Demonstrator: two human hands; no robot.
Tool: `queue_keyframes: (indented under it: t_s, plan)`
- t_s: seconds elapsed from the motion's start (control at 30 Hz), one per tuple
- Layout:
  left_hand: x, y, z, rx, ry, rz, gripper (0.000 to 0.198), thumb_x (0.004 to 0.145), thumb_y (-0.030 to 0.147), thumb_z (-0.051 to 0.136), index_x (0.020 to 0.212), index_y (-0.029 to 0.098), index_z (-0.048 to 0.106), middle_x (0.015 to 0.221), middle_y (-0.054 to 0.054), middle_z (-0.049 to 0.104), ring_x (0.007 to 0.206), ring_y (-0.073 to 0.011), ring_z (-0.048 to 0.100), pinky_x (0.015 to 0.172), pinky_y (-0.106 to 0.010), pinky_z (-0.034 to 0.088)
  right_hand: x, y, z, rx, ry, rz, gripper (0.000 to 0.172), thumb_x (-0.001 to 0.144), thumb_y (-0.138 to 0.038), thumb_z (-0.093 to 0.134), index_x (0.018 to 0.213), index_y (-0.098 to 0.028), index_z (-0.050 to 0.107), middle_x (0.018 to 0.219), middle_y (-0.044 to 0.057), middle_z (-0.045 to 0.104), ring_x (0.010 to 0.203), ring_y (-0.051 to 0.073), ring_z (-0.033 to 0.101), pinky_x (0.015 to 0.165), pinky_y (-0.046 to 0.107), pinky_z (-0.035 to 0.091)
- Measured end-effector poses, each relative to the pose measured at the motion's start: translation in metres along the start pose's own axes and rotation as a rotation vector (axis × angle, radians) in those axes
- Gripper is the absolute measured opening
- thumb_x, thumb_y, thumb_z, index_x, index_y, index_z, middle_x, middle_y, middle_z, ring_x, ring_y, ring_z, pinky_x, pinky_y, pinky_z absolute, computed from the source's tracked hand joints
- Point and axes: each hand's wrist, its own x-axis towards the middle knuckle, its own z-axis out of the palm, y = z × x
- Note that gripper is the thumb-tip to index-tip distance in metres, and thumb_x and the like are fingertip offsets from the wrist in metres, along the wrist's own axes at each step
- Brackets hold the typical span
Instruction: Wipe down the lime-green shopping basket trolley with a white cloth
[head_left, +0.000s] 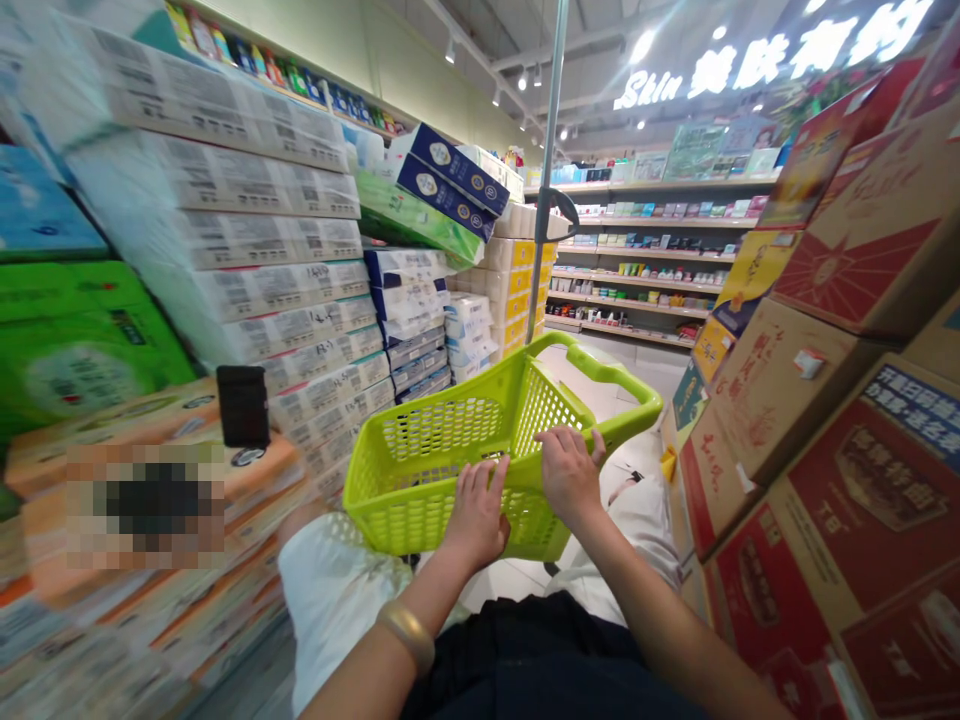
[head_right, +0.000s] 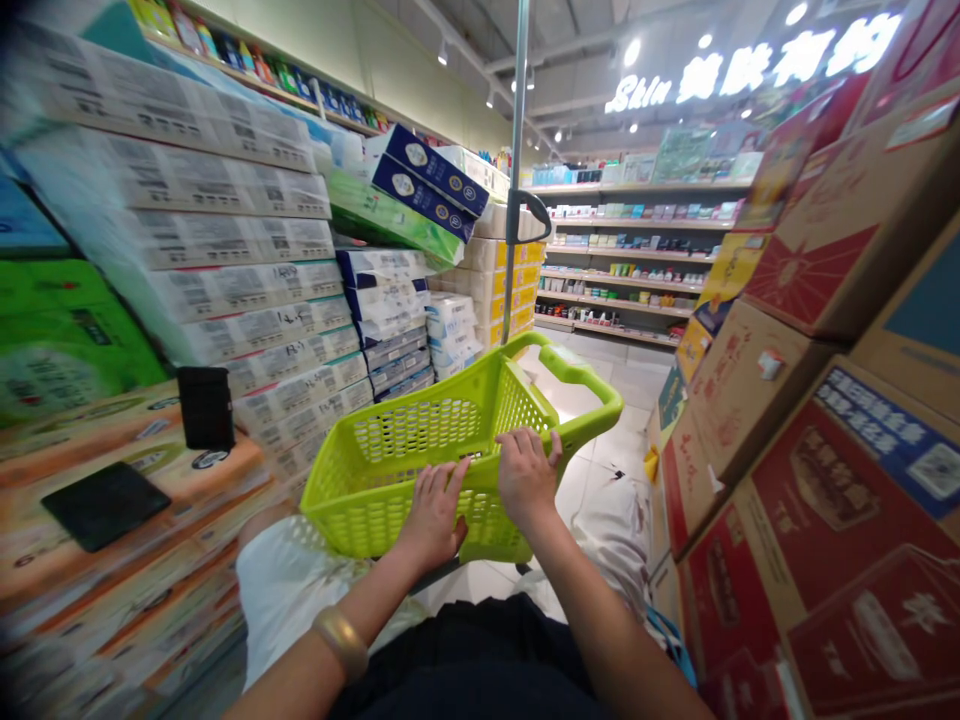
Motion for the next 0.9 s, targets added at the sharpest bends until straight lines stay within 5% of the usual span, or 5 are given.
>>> queue_keyframes:
  t_s: [0.17,0.43,0.7,0.9]
  plan:
    - [0.001,0.003,0.003,-0.011,0.026,-0.002,0.083,0.068,0.015,0.054,0.145,0.015,0.026,0.131,-0.014,0.044,0.129,-0.0291,0.035,0.115,-0.051,0.019,0.013,0.026,-0.014,-0.050,0.106,0.109,0.026,0.092,-0.014,0.042,0.098,-0.023,0.065,0.104,0.005,0.067,0.108,0.023,0.054,0.109,0.045,0.010]
    - [-0.001,0.001,0.003,-0.002,0.018,0.014,0.085,0.068,0.016,0.053,0.146,0.017,0.023,0.132,-0.014,0.043,0.129,-0.0302,0.035,0.114,-0.053,0.021,-0.008,-0.018,0.009,0.036,-0.021,-0.044,0.023,0.089,-0.011,0.049,0.096,-0.025,0.065,0.099,0.003,0.068,0.107,0.020,0.055,0.111,0.043,0.009]
    - [-0.001,0.001,0.005,-0.011,0.032,0.007,0.084,0.068,0.015,0.053,0.146,0.017,0.024,0.131,-0.013,0.043,0.128,-0.0298,0.035,0.115,-0.052,0.021,0.014,0.025,-0.011,-0.074,0.104,0.124,0.027,0.089,-0.014,0.042,0.098,-0.023,0.066,0.105,0.005,0.066,0.110,0.022,0.053,0.110,0.048,0.011]
    - [-0.001,0.003,0.003,0.007,0.005,-0.002,0.082,0.069,0.016,0.052,0.146,0.014,0.025,0.132,-0.015,0.042,0.129,-0.0310,0.034,0.115,-0.052,0.020,0.001,0.000,0.004,-0.036,0.011,0.032,0.026,0.089,-0.012,0.045,0.098,-0.024,0.065,0.103,0.005,0.067,0.109,0.022,0.053,0.110,0.046,0.010]
